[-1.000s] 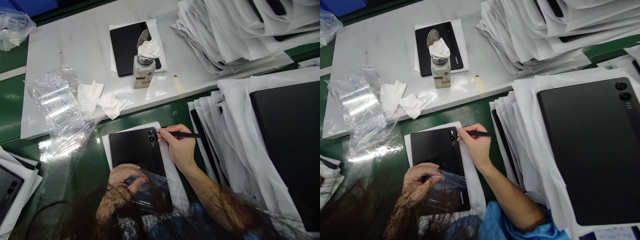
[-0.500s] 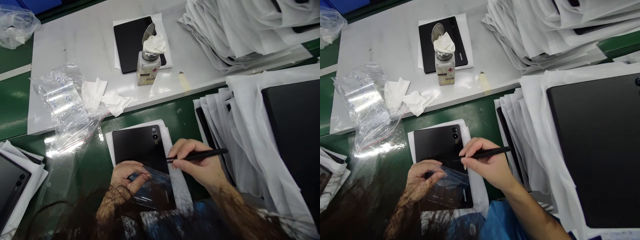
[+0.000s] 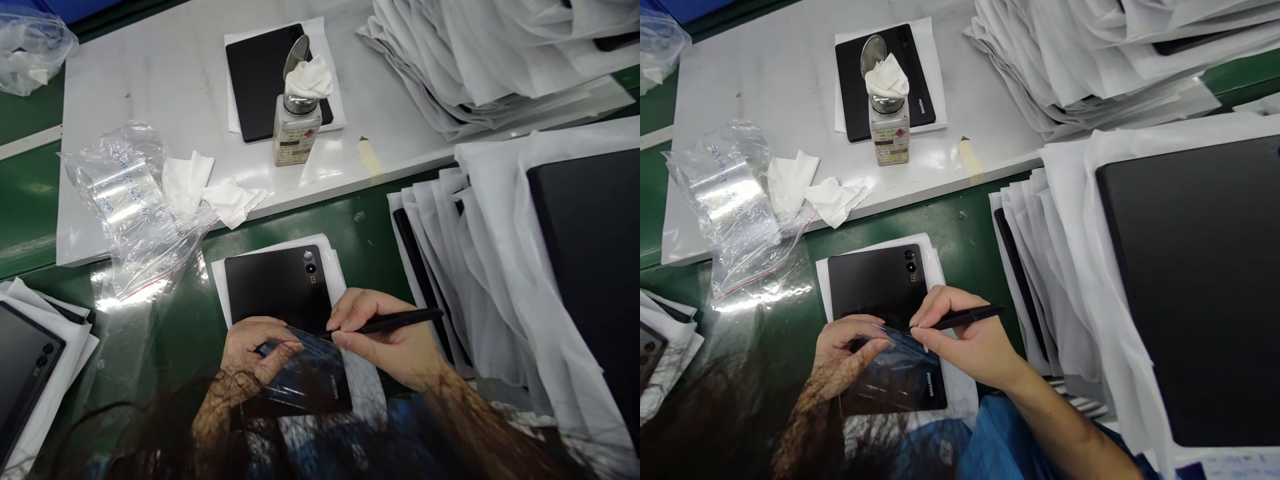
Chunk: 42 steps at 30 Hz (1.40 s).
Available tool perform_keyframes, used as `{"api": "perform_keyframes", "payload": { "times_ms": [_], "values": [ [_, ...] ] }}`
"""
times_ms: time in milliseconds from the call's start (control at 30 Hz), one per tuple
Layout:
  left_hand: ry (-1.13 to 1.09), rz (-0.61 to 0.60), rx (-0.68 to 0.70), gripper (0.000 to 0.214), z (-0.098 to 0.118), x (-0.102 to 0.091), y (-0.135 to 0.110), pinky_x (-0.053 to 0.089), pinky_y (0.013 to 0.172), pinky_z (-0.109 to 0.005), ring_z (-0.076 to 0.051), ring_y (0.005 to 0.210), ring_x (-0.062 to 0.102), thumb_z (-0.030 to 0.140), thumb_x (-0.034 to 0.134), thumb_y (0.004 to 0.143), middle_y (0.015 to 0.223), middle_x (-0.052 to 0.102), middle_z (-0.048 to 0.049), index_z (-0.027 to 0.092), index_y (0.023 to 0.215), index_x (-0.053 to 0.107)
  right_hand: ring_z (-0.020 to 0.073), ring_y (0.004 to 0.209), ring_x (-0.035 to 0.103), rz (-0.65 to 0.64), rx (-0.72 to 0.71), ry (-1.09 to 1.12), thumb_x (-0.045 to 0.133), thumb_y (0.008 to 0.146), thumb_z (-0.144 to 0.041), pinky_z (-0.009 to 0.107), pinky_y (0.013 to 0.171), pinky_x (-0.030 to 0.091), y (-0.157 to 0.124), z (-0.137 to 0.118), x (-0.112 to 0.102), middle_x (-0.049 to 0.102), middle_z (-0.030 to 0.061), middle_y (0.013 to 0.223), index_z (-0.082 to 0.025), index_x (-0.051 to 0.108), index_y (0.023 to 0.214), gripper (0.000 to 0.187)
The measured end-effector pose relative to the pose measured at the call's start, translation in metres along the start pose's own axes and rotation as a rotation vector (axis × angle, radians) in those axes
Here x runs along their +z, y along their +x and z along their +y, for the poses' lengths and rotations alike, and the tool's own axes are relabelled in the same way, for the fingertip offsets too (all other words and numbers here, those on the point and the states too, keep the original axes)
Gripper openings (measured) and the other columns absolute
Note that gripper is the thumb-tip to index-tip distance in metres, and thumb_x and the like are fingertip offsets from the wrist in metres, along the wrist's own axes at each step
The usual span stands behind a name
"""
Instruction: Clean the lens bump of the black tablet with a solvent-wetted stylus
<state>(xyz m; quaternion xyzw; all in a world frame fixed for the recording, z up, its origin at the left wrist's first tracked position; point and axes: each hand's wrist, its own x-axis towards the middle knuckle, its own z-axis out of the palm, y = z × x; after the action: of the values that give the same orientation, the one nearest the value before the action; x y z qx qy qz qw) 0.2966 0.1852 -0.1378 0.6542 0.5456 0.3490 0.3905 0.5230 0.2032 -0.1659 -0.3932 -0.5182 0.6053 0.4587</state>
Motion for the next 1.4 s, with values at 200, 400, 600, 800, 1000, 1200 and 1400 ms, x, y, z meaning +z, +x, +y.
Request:
{"api": "perform_keyframes", "payload": {
  "times_ms": [200,400,600,800,1000,1200,1400],
  "values": [
    [-0.004,0.02,-0.01,0.013,-0.002,0.002,-0.001,0.059,0.057,-0.022,-0.017,0.063,0.073,0.033,0.065,0.074,0.062,0.076,0.0012,0.024,0.067,0.071,0.0247,0.067,0.089,0.03,-0.1,-0.04,0.109,0.101,-0.027,0.034,0.059,0.074,-0.015,-0.002,0.002,0.094,0.0053,0.084,-0.035,0.094,0.088,0.021],
    [0.005,0.035,-0.035,0.011,-0.006,0.005,-0.004,0.06,0.06,-0.025,-0.018,0.065,0.073,0.033,0.067,0.072,0.065,0.076,0.001,0.025,0.067,0.071,0.0266,0.059,0.084,0.17,-0.166,-0.03,0.114,0.1,-0.036,0.038,0.048,0.067,-0.021,0.014,0.006,0.091,0.0033,0.08,-0.041,0.094,0.092,0.022],
    [0.024,0.031,-0.023,0.009,-0.008,0.005,-0.005,0.059,0.064,-0.023,-0.017,0.067,0.073,0.033,0.067,0.071,0.066,0.076,0.0028,0.026,0.067,0.071,0.0184,0.057,0.081,0.528,-0.086,0.09,0.121,0.091,-0.055,0.034,0.052,0.061,0.015,0.065,0.001,0.085,-0.0037,0.075,-0.033,0.082,0.084,0.045],
    [0.04,0.051,-0.007,0.014,-0.006,0.006,-0.004,0.058,0.065,-0.021,-0.015,0.066,0.073,0.037,0.066,0.072,0.065,0.076,0.003,0.025,0.067,0.071,0.0163,0.057,0.079,0.618,0.024,0.09,0.123,0.081,-0.053,0.029,0.055,0.067,0.023,0.072,0.005,0.083,-0.0044,0.075,-0.028,0.075,0.081,0.054],
    [0.063,0.054,0.005,0.012,-0.008,0.007,-0.004,0.057,0.064,-0.02,-0.014,0.066,0.073,0.035,0.066,0.072,0.063,0.076,0.0035,0.024,0.066,0.07,0.0165,0.058,0.078,0.63,0.032,0.07,0.12,0.083,-0.046,0.029,0.056,0.068,0.021,0.07,0.009,0.083,-0.0036,0.076,-0.028,0.072,0.08,0.051],
    [0.055,0.032,0.016,0.008,-0.01,0.006,-0.007,0.057,0.065,-0.018,-0.014,0.069,0.072,0.031,0.067,0.071,0.064,0.076,0.0044,0.025,0.067,0.07,0.0153,0.055,0.078,0.63,0.013,0.065,0.117,0.082,-0.041,0.028,0.056,0.07,0.023,0.071,0.009,0.083,-0.0045,0.075,-0.028,0.075,0.078,0.044],
    [0.052,0.04,0.003,0.009,-0.01,0.007,-0.007,0.057,0.065,-0.02,-0.014,0.069,0.072,0.032,0.066,0.072,0.06,0.075,0.0052,0.025,0.067,0.069,0.0161,0.057,0.078,0.631,0.019,0.038,0.116,0.083,-0.043,0.029,0.057,0.07,0.021,0.071,0.009,0.082,-0.0045,0.077,-0.028,0.073,0.079,0.046]
  ]
}}
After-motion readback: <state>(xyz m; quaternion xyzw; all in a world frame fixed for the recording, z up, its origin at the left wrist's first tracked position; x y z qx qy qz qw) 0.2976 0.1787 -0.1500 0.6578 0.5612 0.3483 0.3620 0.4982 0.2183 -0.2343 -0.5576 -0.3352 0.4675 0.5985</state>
